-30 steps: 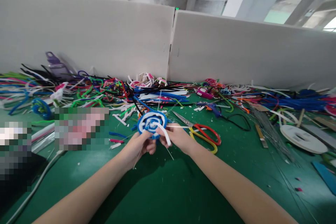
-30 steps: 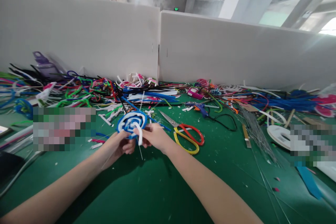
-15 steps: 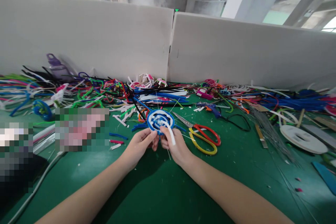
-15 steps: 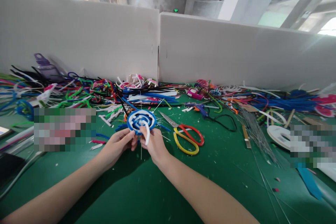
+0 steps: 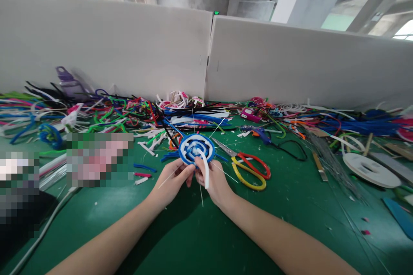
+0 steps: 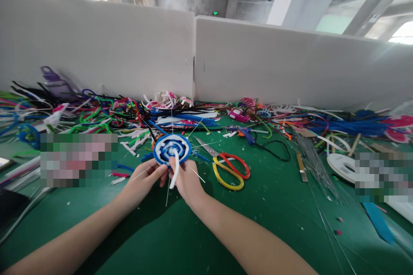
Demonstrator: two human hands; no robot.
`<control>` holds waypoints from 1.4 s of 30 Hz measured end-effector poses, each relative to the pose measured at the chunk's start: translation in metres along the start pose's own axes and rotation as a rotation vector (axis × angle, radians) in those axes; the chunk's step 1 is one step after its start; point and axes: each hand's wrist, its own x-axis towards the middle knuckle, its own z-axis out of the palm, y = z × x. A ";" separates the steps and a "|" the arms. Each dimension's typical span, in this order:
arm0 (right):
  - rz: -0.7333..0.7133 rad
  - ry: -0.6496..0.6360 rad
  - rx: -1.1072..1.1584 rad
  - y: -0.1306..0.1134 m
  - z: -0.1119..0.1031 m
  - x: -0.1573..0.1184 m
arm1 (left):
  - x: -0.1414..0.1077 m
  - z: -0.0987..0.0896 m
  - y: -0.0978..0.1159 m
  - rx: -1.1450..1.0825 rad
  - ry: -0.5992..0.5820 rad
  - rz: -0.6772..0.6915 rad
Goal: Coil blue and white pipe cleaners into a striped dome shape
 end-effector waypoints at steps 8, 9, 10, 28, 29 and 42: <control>-0.034 0.015 -0.153 -0.014 0.010 -0.009 | -0.001 0.003 0.005 -0.070 0.067 -0.028; -0.030 0.017 -0.153 -0.014 0.011 -0.009 | -0.001 0.003 0.005 -0.080 0.085 -0.034; -0.029 0.013 -0.148 -0.014 0.012 -0.010 | -0.001 0.003 0.004 -0.095 0.103 -0.037; -0.078 0.054 -0.133 -0.007 0.009 -0.008 | -0.002 0.006 0.004 -0.268 0.056 -0.018; -0.073 0.055 -0.131 -0.008 0.009 -0.009 | -0.002 0.006 0.004 -0.249 0.054 -0.016; -0.108 0.023 -0.177 -0.006 0.005 -0.009 | -0.004 0.007 0.006 -0.271 0.035 -0.012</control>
